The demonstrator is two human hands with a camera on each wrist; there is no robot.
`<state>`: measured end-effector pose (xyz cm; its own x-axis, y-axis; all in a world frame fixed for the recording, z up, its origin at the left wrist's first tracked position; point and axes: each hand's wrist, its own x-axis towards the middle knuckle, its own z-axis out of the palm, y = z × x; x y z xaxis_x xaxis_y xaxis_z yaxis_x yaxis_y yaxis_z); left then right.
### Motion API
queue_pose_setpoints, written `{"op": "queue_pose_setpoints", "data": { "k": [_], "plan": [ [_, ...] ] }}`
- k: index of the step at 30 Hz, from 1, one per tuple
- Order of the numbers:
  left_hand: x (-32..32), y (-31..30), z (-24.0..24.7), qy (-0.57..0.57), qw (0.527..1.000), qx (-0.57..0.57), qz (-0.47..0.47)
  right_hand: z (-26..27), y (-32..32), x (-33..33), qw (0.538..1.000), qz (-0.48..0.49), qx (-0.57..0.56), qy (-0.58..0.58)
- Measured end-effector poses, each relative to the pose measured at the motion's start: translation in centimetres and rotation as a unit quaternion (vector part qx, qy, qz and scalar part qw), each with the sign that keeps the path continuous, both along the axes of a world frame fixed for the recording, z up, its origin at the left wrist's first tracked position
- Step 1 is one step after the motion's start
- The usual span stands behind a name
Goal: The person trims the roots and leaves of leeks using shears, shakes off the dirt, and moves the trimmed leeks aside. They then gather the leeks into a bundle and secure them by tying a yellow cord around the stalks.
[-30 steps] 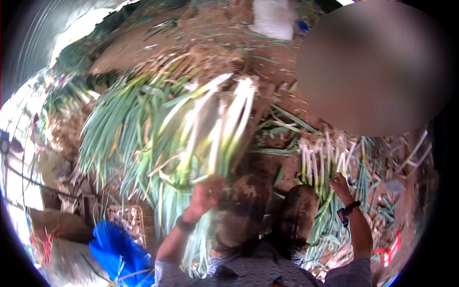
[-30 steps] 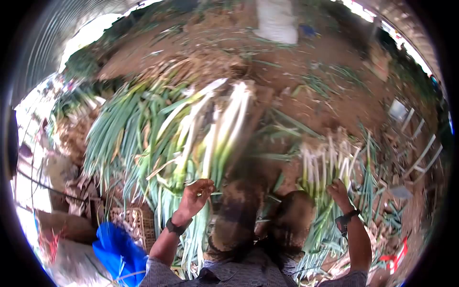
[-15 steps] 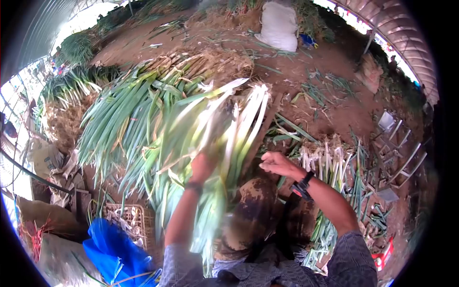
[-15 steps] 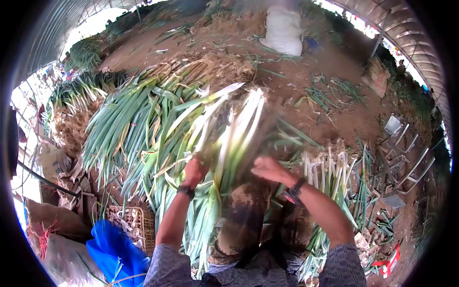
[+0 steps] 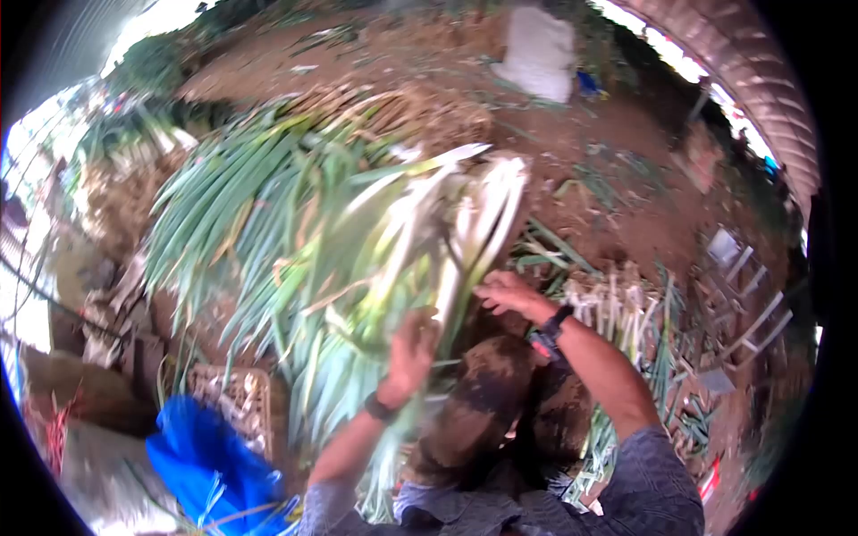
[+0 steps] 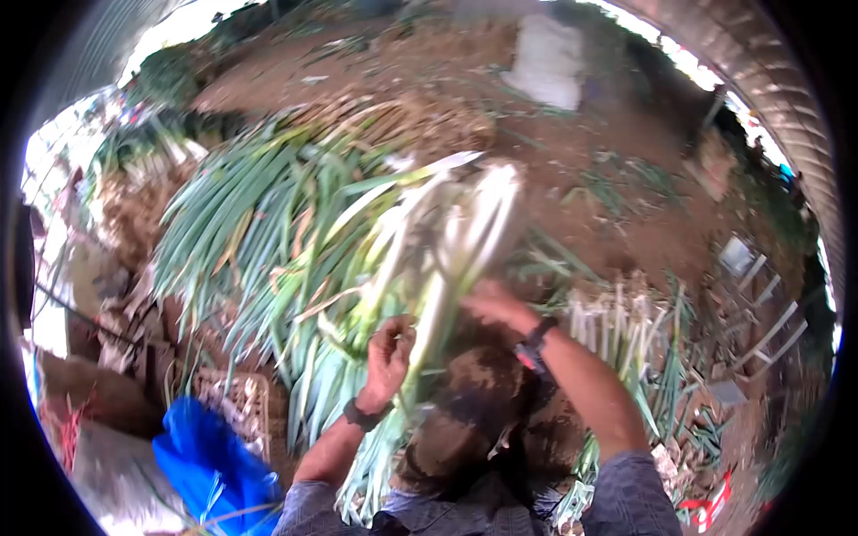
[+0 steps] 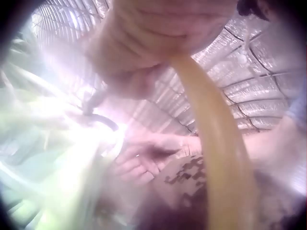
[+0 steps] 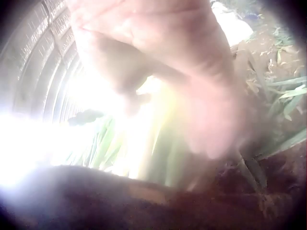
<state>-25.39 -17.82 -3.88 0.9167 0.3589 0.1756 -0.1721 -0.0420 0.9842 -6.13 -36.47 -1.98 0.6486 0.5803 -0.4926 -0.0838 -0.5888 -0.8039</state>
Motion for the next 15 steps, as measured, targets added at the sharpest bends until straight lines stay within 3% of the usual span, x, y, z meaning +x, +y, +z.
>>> {"op": "queue_pose_setpoints", "data": {
  "k": [4, 5, 7, 9, 12, 13, 15],
  "plan": [
    [-5.3, 0.2, 2.1, -0.011, 0.994, -0.068, -0.085, 3.5, 1.5, -1.3, 0.988, 0.0, 0.02, 0.15],
    [-6.4, -0.2, 3.4, 0.005, 0.994, -0.068, -0.088, 4.2, 2.3, -2.4, 0.977, -0.007, 0.086, 0.195],
    [-8.0, -0.1, 3.5, 0.015, 0.988, -0.014, -0.153, 6.0, 4.6, -5.6, 0.969, 0.042, 0.135, 0.201],
    [-8.8, 0.1, 3.7, 0.023, 0.98, 0.061, -0.189, 5.7, 6.3, -6.9, 0.964, -0.015, 0.176, 0.199],
    [-8.9, -1.2, 3.3, 0.053, 0.99, -0.126, -0.041, 3.0, 7.6, -6.5, 0.952, -0.038, 0.304, 0.031],
    [-8.5, -1.4, 3.3, 0.056, 0.981, -0.187, -0.001, 3.8, 8.5, -7.7, 0.949, -0.039, 0.309, -0.043],
    [-8.7, 0.2, 4.3, 0.078, 0.965, -0.241, 0.068, 5.9, 8.3, -10.3, 0.964, 0.066, 0.247, -0.074]
  ]
}}
